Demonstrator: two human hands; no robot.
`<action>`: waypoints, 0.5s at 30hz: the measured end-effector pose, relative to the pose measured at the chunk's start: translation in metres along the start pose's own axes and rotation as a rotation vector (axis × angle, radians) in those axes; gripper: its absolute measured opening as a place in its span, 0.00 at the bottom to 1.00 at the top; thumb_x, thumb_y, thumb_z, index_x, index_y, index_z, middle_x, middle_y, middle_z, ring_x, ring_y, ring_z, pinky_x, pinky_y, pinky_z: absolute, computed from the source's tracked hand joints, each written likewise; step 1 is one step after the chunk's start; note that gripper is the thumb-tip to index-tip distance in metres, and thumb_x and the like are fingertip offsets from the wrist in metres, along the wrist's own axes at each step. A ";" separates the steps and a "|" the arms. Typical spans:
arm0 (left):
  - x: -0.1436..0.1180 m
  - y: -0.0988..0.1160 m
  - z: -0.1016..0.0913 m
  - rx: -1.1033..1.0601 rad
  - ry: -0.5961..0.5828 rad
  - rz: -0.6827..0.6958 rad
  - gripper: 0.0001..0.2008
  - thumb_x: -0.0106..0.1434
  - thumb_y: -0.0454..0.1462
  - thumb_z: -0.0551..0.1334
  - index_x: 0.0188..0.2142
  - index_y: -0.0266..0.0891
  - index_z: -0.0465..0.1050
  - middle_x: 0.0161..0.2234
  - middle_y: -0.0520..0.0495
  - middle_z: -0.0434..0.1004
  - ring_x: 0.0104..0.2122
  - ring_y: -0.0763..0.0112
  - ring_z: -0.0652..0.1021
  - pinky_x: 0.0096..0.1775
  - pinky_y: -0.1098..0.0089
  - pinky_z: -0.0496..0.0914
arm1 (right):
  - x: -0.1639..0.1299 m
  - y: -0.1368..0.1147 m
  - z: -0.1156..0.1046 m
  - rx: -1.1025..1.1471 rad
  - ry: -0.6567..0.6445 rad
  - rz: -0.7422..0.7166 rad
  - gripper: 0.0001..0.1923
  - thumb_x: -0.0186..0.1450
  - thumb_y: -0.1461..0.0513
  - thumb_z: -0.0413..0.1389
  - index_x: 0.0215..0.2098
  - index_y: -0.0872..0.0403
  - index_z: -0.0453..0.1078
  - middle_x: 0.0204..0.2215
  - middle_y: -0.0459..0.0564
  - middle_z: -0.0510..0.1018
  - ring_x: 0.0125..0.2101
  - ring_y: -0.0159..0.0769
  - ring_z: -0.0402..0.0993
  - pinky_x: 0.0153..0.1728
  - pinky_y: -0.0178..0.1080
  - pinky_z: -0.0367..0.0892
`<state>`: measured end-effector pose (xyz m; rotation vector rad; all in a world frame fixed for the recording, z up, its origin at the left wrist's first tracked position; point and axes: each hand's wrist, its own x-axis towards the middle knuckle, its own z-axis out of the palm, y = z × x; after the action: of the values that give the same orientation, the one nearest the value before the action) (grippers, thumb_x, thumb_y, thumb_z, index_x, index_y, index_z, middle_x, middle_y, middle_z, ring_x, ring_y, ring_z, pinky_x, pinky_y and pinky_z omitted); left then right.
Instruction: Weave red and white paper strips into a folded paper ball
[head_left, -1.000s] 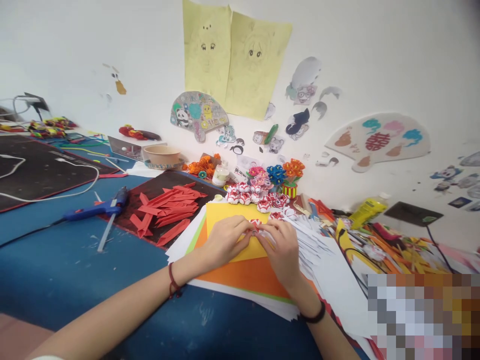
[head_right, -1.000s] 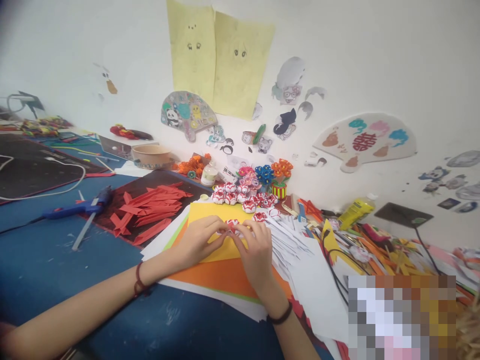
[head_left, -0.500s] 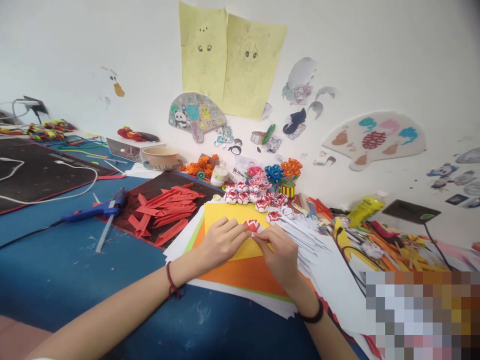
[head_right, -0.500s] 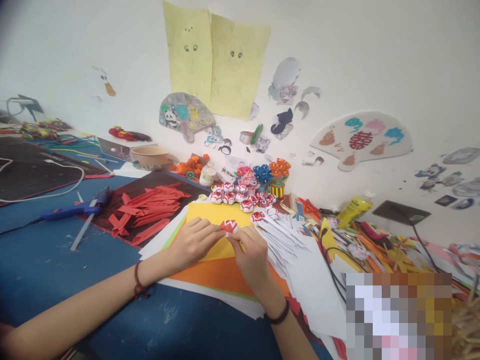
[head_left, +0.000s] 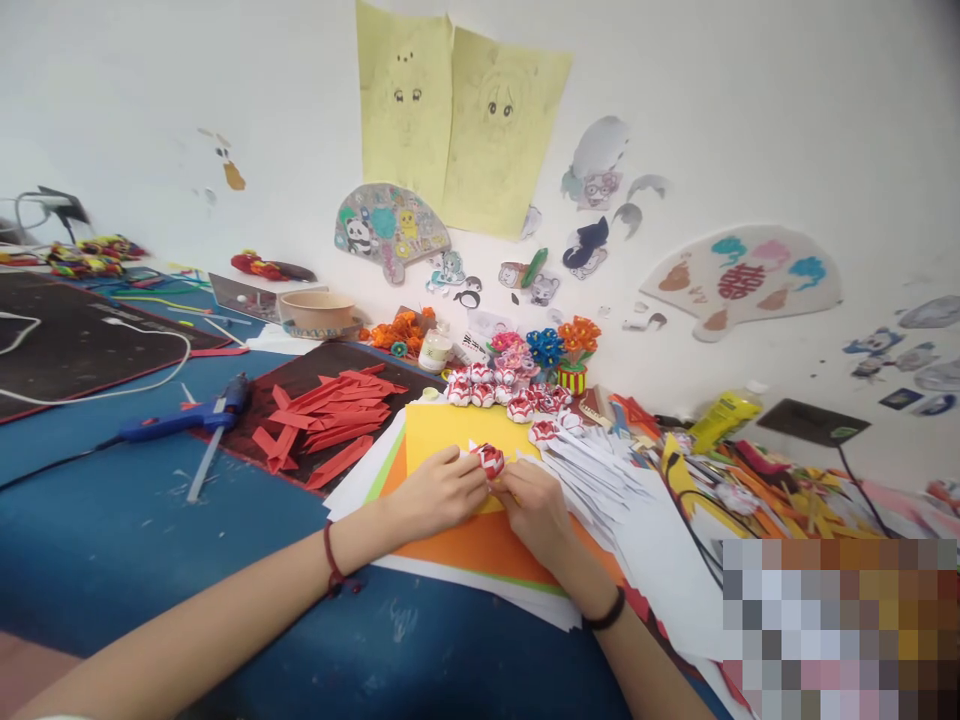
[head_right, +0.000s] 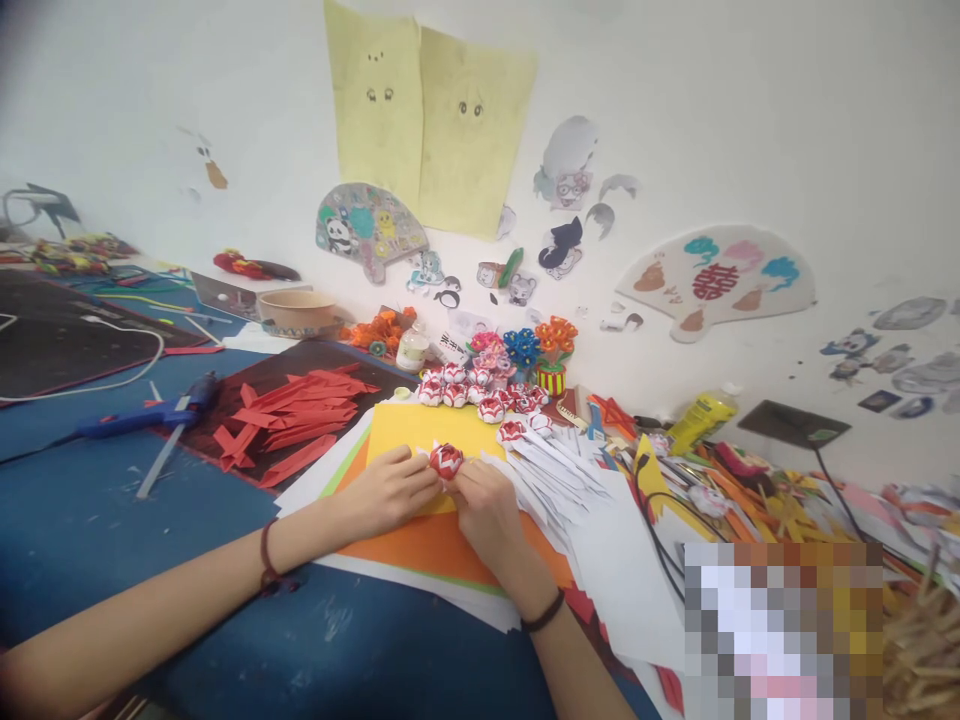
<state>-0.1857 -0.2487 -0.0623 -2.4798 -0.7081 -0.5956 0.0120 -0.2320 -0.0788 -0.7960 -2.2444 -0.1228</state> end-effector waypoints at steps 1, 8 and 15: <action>0.000 0.000 0.000 -0.005 -0.008 -0.003 0.13 0.73 0.31 0.51 0.32 0.36 0.68 0.32 0.46 0.72 0.34 0.68 0.68 0.33 0.64 0.55 | 0.000 0.000 0.000 0.015 -0.008 0.005 0.20 0.72 0.63 0.45 0.24 0.52 0.68 0.22 0.47 0.71 0.25 0.36 0.65 0.28 0.39 0.58; 0.003 -0.002 -0.005 -0.159 -0.086 -0.179 0.02 0.67 0.35 0.60 0.37 0.39 0.72 0.35 0.47 0.74 0.36 0.65 0.67 0.34 0.63 0.54 | 0.002 -0.002 -0.001 0.193 -0.027 0.247 0.12 0.66 0.65 0.54 0.25 0.50 0.72 0.25 0.45 0.76 0.29 0.37 0.71 0.31 0.38 0.64; 0.003 -0.001 0.000 -0.245 0.071 -0.415 0.09 0.72 0.40 0.56 0.39 0.41 0.74 0.40 0.46 0.75 0.38 0.65 0.67 0.39 0.63 0.56 | 0.006 -0.006 -0.005 0.280 0.074 0.355 0.08 0.66 0.61 0.58 0.29 0.50 0.73 0.26 0.46 0.76 0.28 0.38 0.71 0.30 0.39 0.65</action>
<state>-0.1842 -0.2469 -0.0602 -2.5258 -1.1981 -0.9670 0.0089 -0.2354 -0.0704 -0.9989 -1.9594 0.3181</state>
